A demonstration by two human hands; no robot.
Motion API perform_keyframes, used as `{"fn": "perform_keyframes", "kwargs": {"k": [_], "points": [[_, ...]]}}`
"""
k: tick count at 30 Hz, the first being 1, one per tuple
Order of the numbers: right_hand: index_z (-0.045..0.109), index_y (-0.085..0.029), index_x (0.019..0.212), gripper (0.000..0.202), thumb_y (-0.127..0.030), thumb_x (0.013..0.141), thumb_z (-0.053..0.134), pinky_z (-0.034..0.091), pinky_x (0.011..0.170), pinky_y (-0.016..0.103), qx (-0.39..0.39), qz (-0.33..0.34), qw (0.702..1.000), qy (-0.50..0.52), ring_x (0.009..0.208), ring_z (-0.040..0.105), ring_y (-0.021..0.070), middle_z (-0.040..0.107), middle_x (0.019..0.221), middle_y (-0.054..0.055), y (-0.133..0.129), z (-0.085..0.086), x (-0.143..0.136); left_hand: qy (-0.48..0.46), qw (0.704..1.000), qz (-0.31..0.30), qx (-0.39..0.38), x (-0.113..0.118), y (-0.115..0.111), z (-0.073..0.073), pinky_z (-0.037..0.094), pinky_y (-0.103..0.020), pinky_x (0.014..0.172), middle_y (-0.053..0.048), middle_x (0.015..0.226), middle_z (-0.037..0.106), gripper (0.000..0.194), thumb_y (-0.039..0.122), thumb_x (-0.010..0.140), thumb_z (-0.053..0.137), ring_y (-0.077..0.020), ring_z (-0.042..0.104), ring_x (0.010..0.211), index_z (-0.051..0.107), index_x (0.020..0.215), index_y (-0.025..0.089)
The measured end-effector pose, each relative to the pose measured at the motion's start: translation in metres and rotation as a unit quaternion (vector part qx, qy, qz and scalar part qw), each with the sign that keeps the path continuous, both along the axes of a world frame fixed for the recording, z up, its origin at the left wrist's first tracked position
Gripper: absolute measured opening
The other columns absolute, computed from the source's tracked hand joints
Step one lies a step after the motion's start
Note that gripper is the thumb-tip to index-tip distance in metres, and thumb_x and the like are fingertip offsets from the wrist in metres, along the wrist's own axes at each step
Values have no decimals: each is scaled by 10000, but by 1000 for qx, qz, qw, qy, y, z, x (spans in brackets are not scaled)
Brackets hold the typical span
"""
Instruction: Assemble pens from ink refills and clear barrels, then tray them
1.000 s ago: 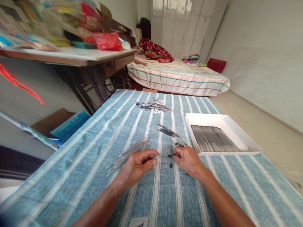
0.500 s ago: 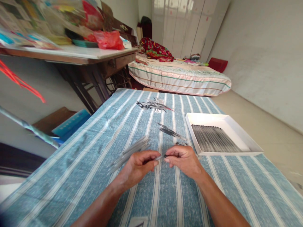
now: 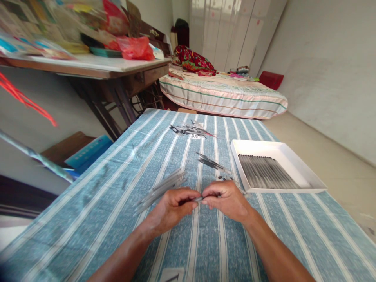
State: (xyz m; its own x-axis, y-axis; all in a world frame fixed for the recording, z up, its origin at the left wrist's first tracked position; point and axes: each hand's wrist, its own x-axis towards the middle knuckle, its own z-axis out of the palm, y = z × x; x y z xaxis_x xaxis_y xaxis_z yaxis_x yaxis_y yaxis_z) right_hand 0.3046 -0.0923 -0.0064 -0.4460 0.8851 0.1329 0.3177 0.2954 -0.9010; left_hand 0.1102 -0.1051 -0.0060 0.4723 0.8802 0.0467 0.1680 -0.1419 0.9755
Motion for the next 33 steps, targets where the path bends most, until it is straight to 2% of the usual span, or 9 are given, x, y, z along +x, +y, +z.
{"fn": "perform_keyframes", "kwargs": {"k": [3, 6, 10, 12, 18, 25, 28, 31, 33], "points": [[658, -167, 704, 122, -286, 731, 663, 460, 498, 208, 1, 18, 1000, -19, 497, 580, 101, 612, 595, -15, 0, 4, 0, 22, 999, -17, 15, -1, 0, 1, 382, -204, 553, 12, 708, 598, 252, 115, 746, 503, -114, 494, 631, 716, 854, 195], [654, -172, 689, 129, -295, 729, 660, 450, 471, 203, -39, 25, 999, -29, 476, 574, 101, 601, 557, -24, -1, 3, -2, 33, 999, -27, -2, -1, 0, -2, 352, -197, 506, 25, 624, 548, 210, 148, 752, 508, -103, 457, 571, 711, 793, 185], [645, -171, 710, 150, -313, 688, 690, 442, 432, 190, -104, -8, 995, -1, 454, 565, 98, 595, 545, -35, -2, -4, -4, 24, 997, -41, -67, -3, 1, -8, 339, -200, 479, 38, 570, 506, 185, 196, 761, 520, -90, 427, 506, 693, 819, 168], [639, -166, 720, 175, -326, 678, 697, 442, 431, 189, -114, -27, 993, 5, 457, 564, 97, 602, 565, -32, -3, -7, -4, 33, 996, -45, -72, -4, 2, -9, 348, -201, 494, 36, 585, 508, 183, 202, 766, 519, -90, 439, 518, 685, 832, 161], [634, -153, 665, 208, -340, 757, 630, 384, 417, 183, -53, 5, 995, -85, 416, 523, 91, 520, 439, -40, -5, -2, 0, 93, 995, -38, -23, -3, 1, -5, 321, -191, 491, 40, 602, 492, 163, 177, 767, 506, -83, 426, 544, 664, 790, 145], [535, -157, 541, 394, -413, 838, 503, 361, 394, 180, -95, 30, 990, -103, 368, 486, 75, 507, 430, -30, -6, -5, 0, 115, 992, -42, 13, -1, 1, -6, 327, -193, 511, 33, 626, 501, 157, 149, 755, 496, -85, 425, 567, 653, 765, 134], [567, -154, 637, 350, -421, 849, 485, 376, 412, 184, -107, 25, 991, -70, 394, 497, 76, 534, 483, -29, -5, -9, 2, 110, 993, -35, 10, -2, 1, -7, 332, -193, 517, 30, 643, 520, 172, 154, 764, 487, -86, 433, 571, 655, 802, 142], [568, -172, 845, 212, -368, 773, 605, 414, 441, 189, -138, 12, 990, -9, 449, 522, 81, 571, 591, -43, -5, -10, 3, 107, 994, -30, 11, -1, 1, -6, 327, -193, 509, 34, 633, 509, 164, 158, 766, 491, -84, 425, 562, 652, 794, 144], [557, -175, 823, 188, -335, 754, 627, 417, 444, 189, -134, 11, 991, -5, 450, 520, 82, 563, 579, -49, -6, -9, 1, 106, 994, -30, 13, -1, 1, -6, 321, -194, 505, 36, 627, 498, 160, 161, 768, 491, -84, 417, 559, 650, 784, 145]]}}
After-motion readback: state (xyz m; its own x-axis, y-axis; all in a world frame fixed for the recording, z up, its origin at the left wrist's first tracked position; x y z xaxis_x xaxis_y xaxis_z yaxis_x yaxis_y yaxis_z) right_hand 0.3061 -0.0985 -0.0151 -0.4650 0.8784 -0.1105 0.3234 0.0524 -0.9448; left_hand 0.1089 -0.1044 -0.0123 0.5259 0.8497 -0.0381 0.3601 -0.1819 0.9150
